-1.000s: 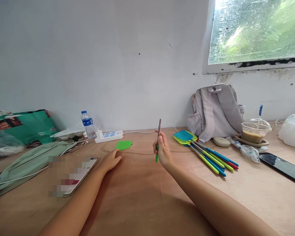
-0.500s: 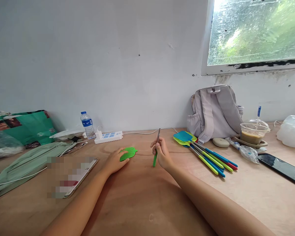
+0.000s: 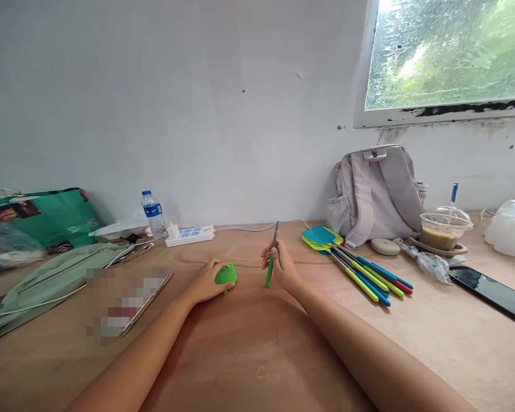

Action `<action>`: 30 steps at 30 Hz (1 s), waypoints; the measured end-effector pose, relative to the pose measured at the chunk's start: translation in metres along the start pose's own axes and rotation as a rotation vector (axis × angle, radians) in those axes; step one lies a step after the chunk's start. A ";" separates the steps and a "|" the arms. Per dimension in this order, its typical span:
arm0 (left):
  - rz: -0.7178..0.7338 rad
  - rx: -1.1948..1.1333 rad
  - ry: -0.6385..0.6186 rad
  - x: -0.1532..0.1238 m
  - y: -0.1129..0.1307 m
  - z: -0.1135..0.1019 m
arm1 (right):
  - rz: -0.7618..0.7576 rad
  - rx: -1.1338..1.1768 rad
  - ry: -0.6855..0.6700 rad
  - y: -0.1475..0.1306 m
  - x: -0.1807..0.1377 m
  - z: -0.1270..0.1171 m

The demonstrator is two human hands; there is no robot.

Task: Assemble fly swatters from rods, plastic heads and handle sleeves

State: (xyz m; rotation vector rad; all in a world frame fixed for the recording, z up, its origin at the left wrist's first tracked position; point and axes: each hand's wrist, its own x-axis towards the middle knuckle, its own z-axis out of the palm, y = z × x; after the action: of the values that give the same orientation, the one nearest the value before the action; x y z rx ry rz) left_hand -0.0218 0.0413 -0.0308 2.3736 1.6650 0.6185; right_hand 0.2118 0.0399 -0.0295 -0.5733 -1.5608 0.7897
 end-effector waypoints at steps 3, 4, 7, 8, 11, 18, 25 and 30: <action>-0.092 -0.024 -0.064 -0.001 -0.005 0.001 | 0.022 0.044 0.002 0.001 -0.001 -0.004; -0.111 -0.048 -0.083 -0.002 -0.007 0.000 | 0.029 0.062 -0.003 0.000 -0.001 -0.004; -0.137 -0.120 -0.095 -0.001 -0.012 -0.003 | 0.060 0.134 -0.017 -0.001 -0.001 -0.005; -0.144 -0.136 -0.091 0.000 -0.012 -0.005 | 0.077 0.170 -0.024 -0.002 -0.001 -0.004; -0.186 -0.136 -0.100 0.001 -0.011 -0.009 | 0.142 0.297 -0.075 -0.008 0.001 -0.002; -0.240 -0.189 -0.184 -0.002 -0.002 -0.013 | 0.251 0.316 -0.174 -0.035 0.003 0.009; -0.330 -0.667 -0.106 -0.006 0.009 -0.014 | 0.157 0.249 -0.093 -0.051 -0.001 0.016; -0.350 -1.014 -0.158 -0.004 0.010 -0.007 | 0.073 0.295 -0.064 -0.035 -0.008 0.020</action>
State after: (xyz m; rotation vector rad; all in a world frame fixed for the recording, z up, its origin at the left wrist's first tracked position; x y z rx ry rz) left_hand -0.0175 0.0338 -0.0220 1.3401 1.2021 0.8887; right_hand 0.1958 0.0087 -0.0089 -0.3933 -1.4525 1.0804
